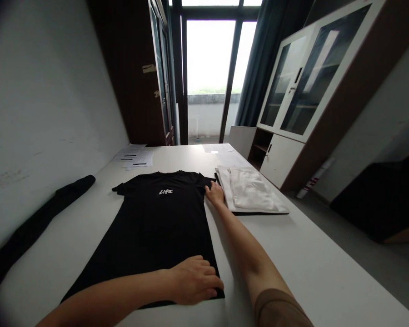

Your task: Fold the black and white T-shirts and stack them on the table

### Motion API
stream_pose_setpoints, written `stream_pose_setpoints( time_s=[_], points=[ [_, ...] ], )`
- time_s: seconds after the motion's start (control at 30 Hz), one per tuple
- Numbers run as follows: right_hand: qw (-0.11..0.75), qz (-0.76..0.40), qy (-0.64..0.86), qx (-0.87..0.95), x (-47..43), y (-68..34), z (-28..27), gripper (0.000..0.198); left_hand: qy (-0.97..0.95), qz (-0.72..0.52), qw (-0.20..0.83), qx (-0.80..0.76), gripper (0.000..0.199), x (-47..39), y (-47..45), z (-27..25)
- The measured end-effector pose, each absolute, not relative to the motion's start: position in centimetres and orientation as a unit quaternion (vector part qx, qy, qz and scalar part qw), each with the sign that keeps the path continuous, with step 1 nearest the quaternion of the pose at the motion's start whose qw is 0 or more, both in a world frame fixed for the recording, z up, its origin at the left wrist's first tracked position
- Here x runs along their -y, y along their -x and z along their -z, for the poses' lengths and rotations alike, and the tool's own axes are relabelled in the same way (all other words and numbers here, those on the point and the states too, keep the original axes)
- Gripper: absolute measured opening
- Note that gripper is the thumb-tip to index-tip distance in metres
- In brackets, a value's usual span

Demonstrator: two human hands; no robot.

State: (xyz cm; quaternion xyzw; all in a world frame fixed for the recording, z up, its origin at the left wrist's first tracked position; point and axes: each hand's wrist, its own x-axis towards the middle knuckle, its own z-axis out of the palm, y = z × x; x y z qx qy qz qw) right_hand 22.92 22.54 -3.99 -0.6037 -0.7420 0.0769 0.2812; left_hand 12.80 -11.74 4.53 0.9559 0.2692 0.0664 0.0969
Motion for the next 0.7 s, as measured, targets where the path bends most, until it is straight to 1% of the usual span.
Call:
stream_pose_setpoints(
  time_s=[0.1, 0.2, 0.27, 0.37, 0.43, 0.5, 0.57, 0.63, 0.7],
  points=[
    [0.277, -0.086, 0.618, 0.73, -23.8, -22.2, 3.2, 0.051, -0.957, -0.049, 0.101, -0.269, 0.034, 11.8, -13.3, -4.3],
    [0.258, -0.079, 0.639, 0.72, -24.8, -21.4, 2.6, 0.052, -0.957, -0.045, 0.094, -0.27, 0.036, 11.7, -13.7, -3.5],
    [0.241, -0.059, 0.65, 0.718, -25.2, -20.9, 2.4, 0.057, -0.958, -0.042, 0.091, -0.269, 0.034, 11.5, -13.9, -3.2],
    [0.221, -0.027, 0.667, 0.712, -25.7, -20.4, 2.0, 0.069, -0.958, -0.031, 0.093, -0.27, 0.031, 11.4, -14.2, -3.3],
    [0.202, -0.051, 0.68, 0.703, -26.2, -20.4, 1.5, 0.072, -0.956, -0.019, 0.096, -0.276, 0.028, 11.4, -14.5, -3.7],
    [0.176, -0.106, 0.684, 0.7, -26.8, -20.5, 0.9, 0.063, -0.952, -0.013, 0.096, -0.291, 0.028, 11.5, -14.8, -4.0],
    [0.155, -0.149, 0.679, 0.702, -27.4, -20.6, 0.4, 0.046, -0.943, -0.01, 0.1, -0.317, 0.034, 11.8, -15.1, -4.2],
    [0.158, -0.162, 0.673, 0.704, -27.8, -20.8, -0.1, 0.033, -0.93, -0.01, 0.107, -0.351, 0.042, 12.1, -15.4, -4.2],
    [0.179, -0.163, 0.67, 0.701, -28.1, -20.9, -0.5, 0.029, -0.917, -0.01, 0.114, -0.383, 0.039, 12.5, -15.7, -4.3]
  ],
)
